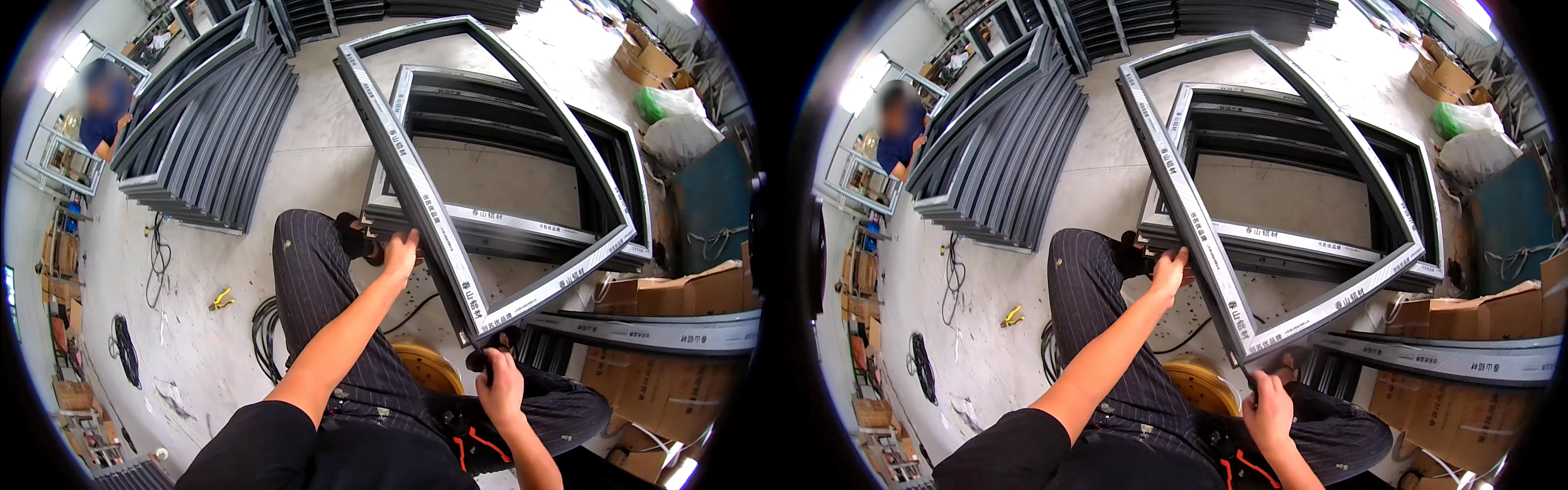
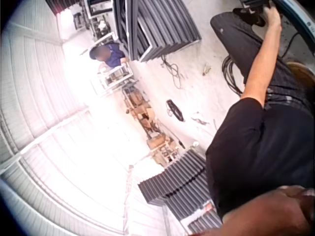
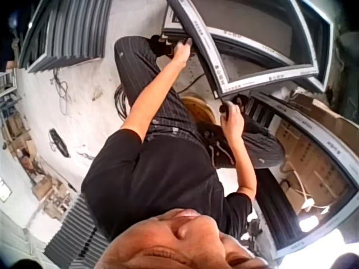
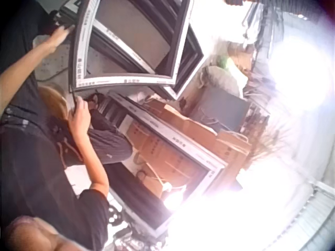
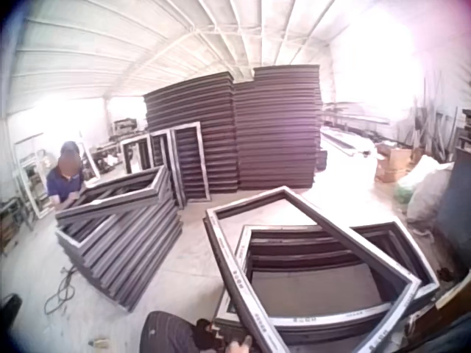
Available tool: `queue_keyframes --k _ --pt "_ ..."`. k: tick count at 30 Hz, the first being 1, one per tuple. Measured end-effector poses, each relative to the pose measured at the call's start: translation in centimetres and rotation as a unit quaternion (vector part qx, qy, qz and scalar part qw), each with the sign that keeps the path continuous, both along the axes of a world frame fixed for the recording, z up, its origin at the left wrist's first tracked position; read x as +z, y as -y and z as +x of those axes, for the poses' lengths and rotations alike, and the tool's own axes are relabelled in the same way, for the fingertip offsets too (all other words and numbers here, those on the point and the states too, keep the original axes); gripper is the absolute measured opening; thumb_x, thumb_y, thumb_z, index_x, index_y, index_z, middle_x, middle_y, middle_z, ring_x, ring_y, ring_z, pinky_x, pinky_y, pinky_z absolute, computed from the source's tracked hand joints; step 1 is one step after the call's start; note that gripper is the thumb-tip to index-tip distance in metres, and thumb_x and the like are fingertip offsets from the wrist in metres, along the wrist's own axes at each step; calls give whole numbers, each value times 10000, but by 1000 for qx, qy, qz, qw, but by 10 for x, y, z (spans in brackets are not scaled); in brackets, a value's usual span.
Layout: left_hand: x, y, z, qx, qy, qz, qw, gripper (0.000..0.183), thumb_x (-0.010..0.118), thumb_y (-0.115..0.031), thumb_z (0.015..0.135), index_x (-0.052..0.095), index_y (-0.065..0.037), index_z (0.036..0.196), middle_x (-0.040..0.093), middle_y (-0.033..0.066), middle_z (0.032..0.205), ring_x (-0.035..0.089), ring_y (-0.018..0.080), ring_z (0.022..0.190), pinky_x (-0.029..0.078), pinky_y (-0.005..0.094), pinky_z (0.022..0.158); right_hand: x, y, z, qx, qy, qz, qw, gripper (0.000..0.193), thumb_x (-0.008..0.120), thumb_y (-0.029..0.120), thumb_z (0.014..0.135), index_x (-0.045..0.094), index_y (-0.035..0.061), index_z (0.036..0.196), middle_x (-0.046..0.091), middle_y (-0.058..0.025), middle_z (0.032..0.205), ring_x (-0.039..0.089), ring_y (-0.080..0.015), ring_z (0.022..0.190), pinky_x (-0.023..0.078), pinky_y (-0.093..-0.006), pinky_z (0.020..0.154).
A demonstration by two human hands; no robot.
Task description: The person installs rubber weatherstripping into the channels of aluminum window frames. They press the rubber seal into the frame by hand and trim the excess with a pair of side cutters.
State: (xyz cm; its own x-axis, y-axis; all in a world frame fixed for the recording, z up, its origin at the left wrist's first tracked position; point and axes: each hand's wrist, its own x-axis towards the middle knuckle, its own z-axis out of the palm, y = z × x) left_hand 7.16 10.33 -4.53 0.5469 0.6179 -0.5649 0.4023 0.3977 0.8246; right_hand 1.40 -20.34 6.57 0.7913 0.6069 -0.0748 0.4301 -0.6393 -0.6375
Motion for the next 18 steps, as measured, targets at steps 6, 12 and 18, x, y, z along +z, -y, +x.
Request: queue_keyframes --k 6,12,18 --pt "3 -16 16 76 42 -59 995 334 552 -276 969 634 41 901 628 68 727 621 178 596 538 304 545 -15 37 -16 -28 -41 41 998 255 673 22 766 619 44 1014 599 -145 845 606 -351 775 491 -393 677" --pt "-18 -29 22 42 5 -61 997 301 560 -267 974 630 25 953 668 101 822 658 202 648 573 333 607 -43 41 -10 24 -80 -8 996 232 702 135 785 675 57 1002 650 -138 872 634 -335 834 503 -400 714" --pt "-15 -13 -3 -27 34 -123 991 307 565 -298 972 618 -2 1037 676 101 890 671 203 728 584 343 670 -48 47 1 3 -123 -55 991 225 708 157 776 699 69 982 674 -172 838 651 -347 814 510 -408 721"
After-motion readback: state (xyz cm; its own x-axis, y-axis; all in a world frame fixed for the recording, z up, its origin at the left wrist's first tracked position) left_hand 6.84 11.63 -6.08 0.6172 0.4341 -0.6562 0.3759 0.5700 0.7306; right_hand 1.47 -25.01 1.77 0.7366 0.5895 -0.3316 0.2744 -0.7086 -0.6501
